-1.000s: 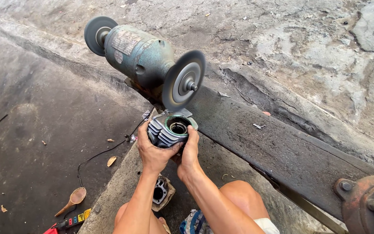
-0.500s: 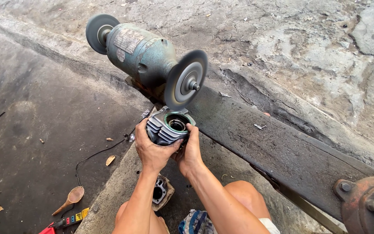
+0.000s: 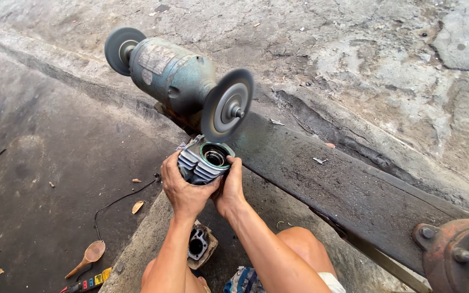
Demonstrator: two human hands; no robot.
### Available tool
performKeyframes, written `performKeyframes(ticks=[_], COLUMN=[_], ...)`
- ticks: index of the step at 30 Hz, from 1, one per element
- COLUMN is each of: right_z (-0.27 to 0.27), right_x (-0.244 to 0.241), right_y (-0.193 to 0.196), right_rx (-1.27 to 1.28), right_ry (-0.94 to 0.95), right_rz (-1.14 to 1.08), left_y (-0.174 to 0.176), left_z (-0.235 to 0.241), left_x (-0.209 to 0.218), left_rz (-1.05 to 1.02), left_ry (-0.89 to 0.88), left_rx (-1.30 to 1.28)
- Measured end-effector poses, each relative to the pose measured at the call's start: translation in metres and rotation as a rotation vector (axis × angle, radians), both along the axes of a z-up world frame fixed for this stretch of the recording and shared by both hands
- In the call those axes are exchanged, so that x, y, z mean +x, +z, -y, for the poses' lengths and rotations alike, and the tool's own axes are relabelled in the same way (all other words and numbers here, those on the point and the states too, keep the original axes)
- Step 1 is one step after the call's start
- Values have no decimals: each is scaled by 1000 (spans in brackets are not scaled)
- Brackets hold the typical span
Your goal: Cleaning a motorcycle engine cylinder head using a bench grinder
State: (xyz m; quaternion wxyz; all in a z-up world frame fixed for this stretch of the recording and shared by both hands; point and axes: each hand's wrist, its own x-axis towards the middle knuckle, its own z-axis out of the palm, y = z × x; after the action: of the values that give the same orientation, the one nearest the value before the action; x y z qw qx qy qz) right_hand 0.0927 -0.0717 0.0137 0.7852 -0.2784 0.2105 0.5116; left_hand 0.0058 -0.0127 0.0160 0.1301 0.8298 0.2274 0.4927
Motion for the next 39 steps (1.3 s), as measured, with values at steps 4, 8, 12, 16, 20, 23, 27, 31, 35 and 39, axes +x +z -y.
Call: performKeyframes(ticks=[4, 8, 12, 16, 20, 23, 27, 31, 35, 39], right_z=[18, 34, 34, 53, 58, 61, 65, 62, 61, 61], right_x=[-12, -14, -2, 14, 14, 11, 7, 4, 2, 1], right_y=[6, 14, -10, 1, 0, 4, 17, 12, 11, 16], right_rx=[-38, -170, -382, -544, -580, -657, -604, -582, -564, -560], right_ry=[16, 185, 300, 146, 234, 334, 340, 341, 318, 335], right_rz=[27, 374, 868, 1323, 1535, 1573, 1526, 1513, 1528, 1521], left_y=[-11, -13, -2, 3, 2, 3, 3, 7, 8, 6], left_z=[-2, -5, -5, -4, 2, 6, 5, 7, 5, 2], left_x=[-7, -23, -36, -46, -53, -54, -58, -61, -63, -67], left_rz=[8, 10, 13, -14, -47, -59, -48, -48, -50, -59], left_ry=[-11, -7, -12, -52, -82, -104, -113, -112, -117, -136], left_rx=[-10, 9, 132, 236, 337, 407, 436, 434, 428, 419])
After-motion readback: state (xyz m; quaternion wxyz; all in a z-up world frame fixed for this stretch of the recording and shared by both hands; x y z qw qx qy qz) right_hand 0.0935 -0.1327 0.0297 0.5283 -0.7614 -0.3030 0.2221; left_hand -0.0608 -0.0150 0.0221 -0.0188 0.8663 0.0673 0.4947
